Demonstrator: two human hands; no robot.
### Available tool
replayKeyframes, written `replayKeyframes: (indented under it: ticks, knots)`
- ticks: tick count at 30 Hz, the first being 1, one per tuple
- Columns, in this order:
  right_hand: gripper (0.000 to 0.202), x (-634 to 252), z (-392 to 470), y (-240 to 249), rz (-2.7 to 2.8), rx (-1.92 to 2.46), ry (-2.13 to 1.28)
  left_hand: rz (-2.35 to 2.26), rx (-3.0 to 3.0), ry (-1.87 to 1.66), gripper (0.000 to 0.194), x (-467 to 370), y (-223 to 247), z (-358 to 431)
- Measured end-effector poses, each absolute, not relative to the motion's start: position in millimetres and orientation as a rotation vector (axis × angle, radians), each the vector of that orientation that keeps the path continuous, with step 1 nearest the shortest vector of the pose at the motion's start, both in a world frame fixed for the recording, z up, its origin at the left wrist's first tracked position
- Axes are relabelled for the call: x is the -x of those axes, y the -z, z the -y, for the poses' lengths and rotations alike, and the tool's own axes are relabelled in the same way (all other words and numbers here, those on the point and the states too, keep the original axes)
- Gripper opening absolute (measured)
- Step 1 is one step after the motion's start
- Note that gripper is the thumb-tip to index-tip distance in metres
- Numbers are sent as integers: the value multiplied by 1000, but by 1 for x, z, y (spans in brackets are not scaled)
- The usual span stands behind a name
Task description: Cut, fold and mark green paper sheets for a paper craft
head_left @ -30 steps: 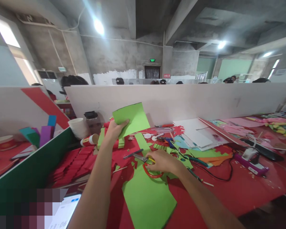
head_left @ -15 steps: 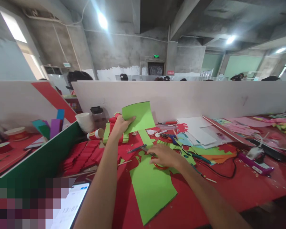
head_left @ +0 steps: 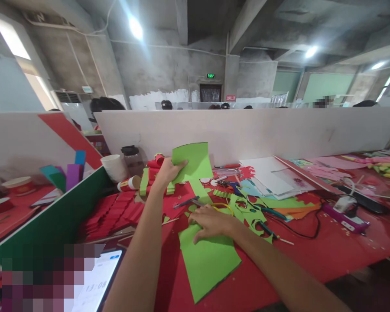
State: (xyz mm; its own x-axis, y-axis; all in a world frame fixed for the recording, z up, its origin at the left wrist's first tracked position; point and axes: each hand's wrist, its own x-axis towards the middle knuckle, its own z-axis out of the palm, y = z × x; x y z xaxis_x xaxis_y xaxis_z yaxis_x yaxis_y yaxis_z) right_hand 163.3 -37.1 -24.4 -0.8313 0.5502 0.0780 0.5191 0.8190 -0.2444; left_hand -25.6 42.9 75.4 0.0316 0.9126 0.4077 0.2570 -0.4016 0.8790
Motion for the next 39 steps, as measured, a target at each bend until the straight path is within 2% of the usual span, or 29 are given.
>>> replayKeyframes:
  ticks: [5, 11, 14, 17, 20, 24, 28, 32, 35, 39]
  knots:
    - [27, -160, 34, 26, 2885, 683, -488, -1179, -1728, -1401, 50, 27, -74, -44]
    - [16, -161, 32, 25, 2720, 504, -775, -1152, -1751, -1411, 53, 31, -73, -45]
    - [20, -162, 34, 21, 2451, 477, -1062, -1148, -1742, -1429, 53, 30, -73, -44]
    - [32, -166, 35, 17, 2024, 391, -1363, -1164, -1722, -1463, 53, 30, -74, -43]
    - [39, -180, 31, 8, 1656, 380, -1434, -1163, -1702, -1497, 50, 31, -73, -42]
    - [40, -224, 25, -21, 1468, 418, -1344, -1148, -1712, -1462, 48, 34, -70, -46]
    - [52, -285, 23, -53, 1547, 838, -1232, -1122, -1698, -1407, 53, 35, -67, -49]
    - [49, -347, 11, -60, 1602, 1265, -755, -1113, -1693, -1360, 57, 31, -68, -46]
    - [43, -385, -10, -49, 1723, 1552, -513, -1116, -1731, -1245, 57, 27, -69, -40]
    - [44, -404, -35, -30, 1691, 1942, 21, -1085, -1742, -1129, 56, 18, -67, -35]
